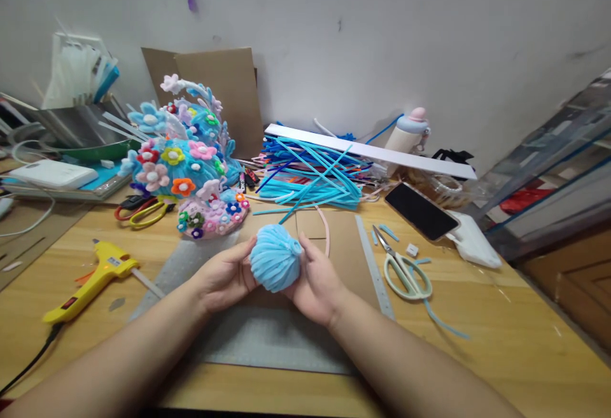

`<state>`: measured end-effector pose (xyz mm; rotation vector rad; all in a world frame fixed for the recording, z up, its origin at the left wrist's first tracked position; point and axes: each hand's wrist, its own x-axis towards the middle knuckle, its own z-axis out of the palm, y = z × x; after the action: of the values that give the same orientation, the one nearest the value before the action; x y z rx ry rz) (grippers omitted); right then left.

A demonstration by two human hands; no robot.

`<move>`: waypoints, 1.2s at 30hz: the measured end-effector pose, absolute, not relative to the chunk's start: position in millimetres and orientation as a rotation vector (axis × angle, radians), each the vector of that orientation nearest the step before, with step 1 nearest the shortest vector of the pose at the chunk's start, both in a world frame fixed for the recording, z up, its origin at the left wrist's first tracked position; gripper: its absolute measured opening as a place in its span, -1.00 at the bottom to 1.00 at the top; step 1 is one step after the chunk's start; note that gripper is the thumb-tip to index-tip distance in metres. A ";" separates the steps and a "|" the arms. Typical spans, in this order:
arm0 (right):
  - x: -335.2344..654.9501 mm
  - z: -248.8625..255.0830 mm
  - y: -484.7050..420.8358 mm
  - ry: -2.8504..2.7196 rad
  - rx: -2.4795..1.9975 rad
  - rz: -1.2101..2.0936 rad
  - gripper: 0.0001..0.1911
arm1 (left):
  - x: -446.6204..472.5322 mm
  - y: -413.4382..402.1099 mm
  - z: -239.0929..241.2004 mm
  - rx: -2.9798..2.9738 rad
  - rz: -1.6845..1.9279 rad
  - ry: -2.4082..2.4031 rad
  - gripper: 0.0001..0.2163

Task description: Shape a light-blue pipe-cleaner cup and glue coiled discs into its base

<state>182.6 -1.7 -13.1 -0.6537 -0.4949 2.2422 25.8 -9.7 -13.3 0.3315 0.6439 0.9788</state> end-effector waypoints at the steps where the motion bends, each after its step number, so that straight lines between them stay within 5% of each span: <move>1: 183.2 -12.0 -3.6 -0.532 -0.668 2.213 -0.55 | 25.5 -8.4 -13.8 0.332 0.989 0.647 -0.81; 12: 182.6 -15.8 -7.7 -0.761 -0.786 1.975 -0.49 | 30.3 -14.2 -11.2 0.713 1.002 0.591 -0.68; 23: 188.9 -15.3 0.0 -0.594 -0.727 2.087 -0.74 | 28.7 -10.5 -11.2 0.696 1.056 0.547 -0.64; 36: 187.8 -19.1 1.5 -0.650 -0.759 2.119 -0.73 | 25.0 -6.9 -13.0 0.724 1.031 0.662 -0.79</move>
<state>187.8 1.5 -19.1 -0.7593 -0.6500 2.1194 25.0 -6.9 -13.0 0.7238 0.6618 1.0306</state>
